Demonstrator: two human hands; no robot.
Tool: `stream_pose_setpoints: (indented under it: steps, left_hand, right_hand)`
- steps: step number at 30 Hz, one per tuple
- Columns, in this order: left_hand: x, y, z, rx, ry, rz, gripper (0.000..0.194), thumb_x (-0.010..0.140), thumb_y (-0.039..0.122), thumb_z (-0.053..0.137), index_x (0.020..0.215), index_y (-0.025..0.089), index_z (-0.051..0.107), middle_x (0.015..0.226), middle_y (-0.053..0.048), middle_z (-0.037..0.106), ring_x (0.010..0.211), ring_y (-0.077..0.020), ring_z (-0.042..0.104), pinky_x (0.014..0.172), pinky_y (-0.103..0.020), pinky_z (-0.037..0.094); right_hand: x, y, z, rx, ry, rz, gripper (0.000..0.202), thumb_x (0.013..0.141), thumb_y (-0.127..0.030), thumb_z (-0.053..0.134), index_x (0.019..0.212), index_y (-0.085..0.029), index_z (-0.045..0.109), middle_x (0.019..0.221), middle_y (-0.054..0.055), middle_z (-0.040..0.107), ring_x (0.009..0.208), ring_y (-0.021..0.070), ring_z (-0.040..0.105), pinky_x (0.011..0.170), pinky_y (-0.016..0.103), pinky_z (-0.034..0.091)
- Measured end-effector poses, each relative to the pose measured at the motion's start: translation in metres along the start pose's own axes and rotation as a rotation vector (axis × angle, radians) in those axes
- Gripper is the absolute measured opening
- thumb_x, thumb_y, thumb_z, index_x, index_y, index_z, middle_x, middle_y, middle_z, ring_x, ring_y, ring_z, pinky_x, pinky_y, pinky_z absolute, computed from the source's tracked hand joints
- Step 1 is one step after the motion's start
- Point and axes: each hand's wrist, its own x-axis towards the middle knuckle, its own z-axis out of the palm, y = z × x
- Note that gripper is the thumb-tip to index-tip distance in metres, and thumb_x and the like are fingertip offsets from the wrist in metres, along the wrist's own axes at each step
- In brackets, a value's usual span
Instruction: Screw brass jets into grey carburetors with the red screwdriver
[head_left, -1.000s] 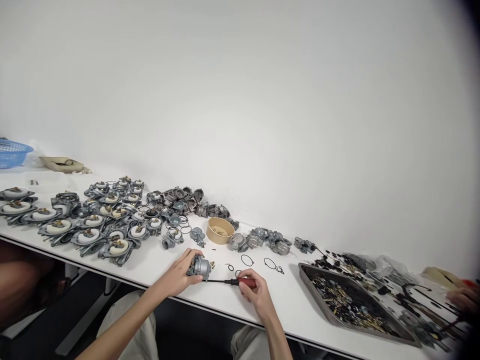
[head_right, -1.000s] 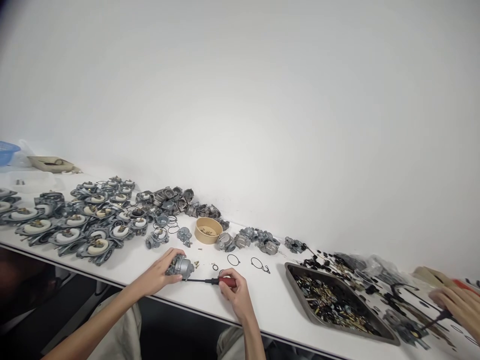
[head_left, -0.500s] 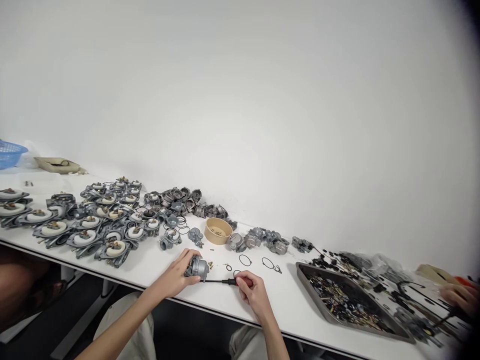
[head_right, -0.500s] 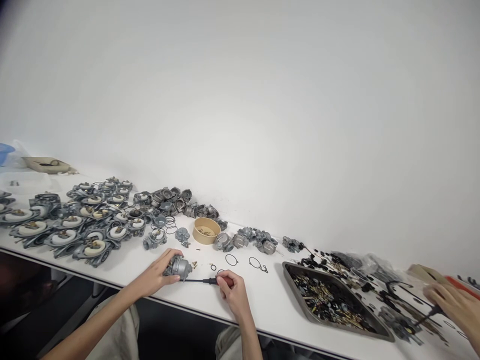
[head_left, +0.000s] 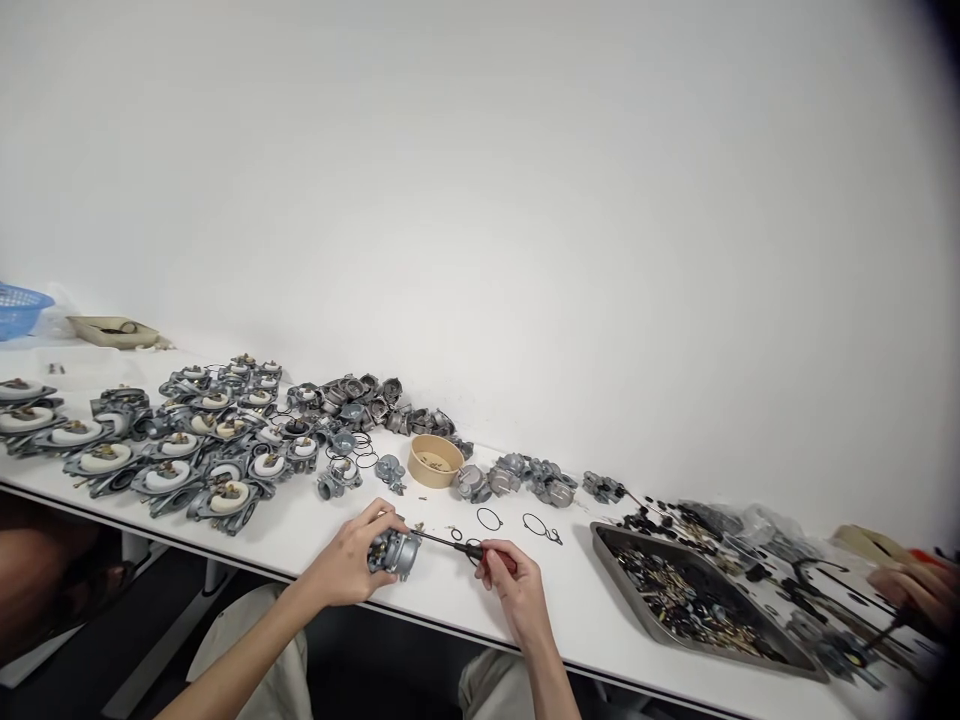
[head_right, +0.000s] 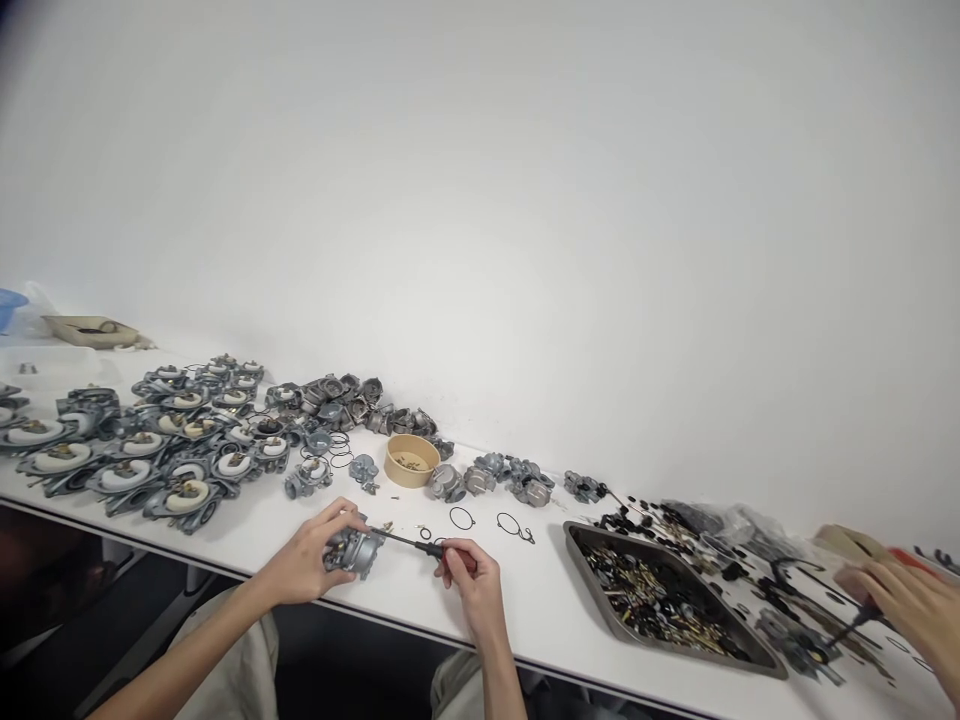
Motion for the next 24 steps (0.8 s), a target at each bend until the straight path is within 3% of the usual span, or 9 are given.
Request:
stream_pose_setpoints:
  steps: [14,22,24]
  left_hand:
    - [0.0003,0.0009,-0.001,-0.008,-0.026,-0.001,0.046,0.071,0.019,0.076,0.114,0.027,0.06,0.118,-0.006,0.054,0.103,-0.0269,0.059,0.088,-0.034,0.049]
    - [0.0008,0.0003,-0.0016,-0.018,-0.006,0.012,0.044,0.073,0.025,0.078,0.114,0.026,0.062,0.122,-0.008,0.055,0.11,-0.0296,0.06,0.093,-0.036,0.049]
    - [0.0007,0.001,-0.0017,-0.021,-0.007,0.021,0.044,0.073,0.024,0.078,0.113,0.026,0.061,0.121,-0.008,0.056,0.11,-0.0297,0.059,0.092,-0.036,0.05]
  right_hand:
    - [-0.001,-0.0009,-0.0008,0.004,-0.001,-0.026,0.035,0.083,-0.05,0.073,0.092,-0.016,0.073,0.068,0.006,0.067,0.061,0.0177,0.057,0.057,0.029,0.043]
    - [0.0002,0.0018,-0.002,-0.051,-0.008,-0.022,0.037,0.083,-0.052,0.073,0.093,-0.017,0.074,0.068,0.007,0.069,0.06,0.0176,0.056,0.06,0.03,0.046]
    - [0.0,0.0034,-0.0036,-0.055,-0.006,-0.034,0.036,0.082,-0.051,0.074,0.094,-0.017,0.074,0.08,0.009,0.072,0.06,0.0166,0.057,0.062,0.031,0.048]
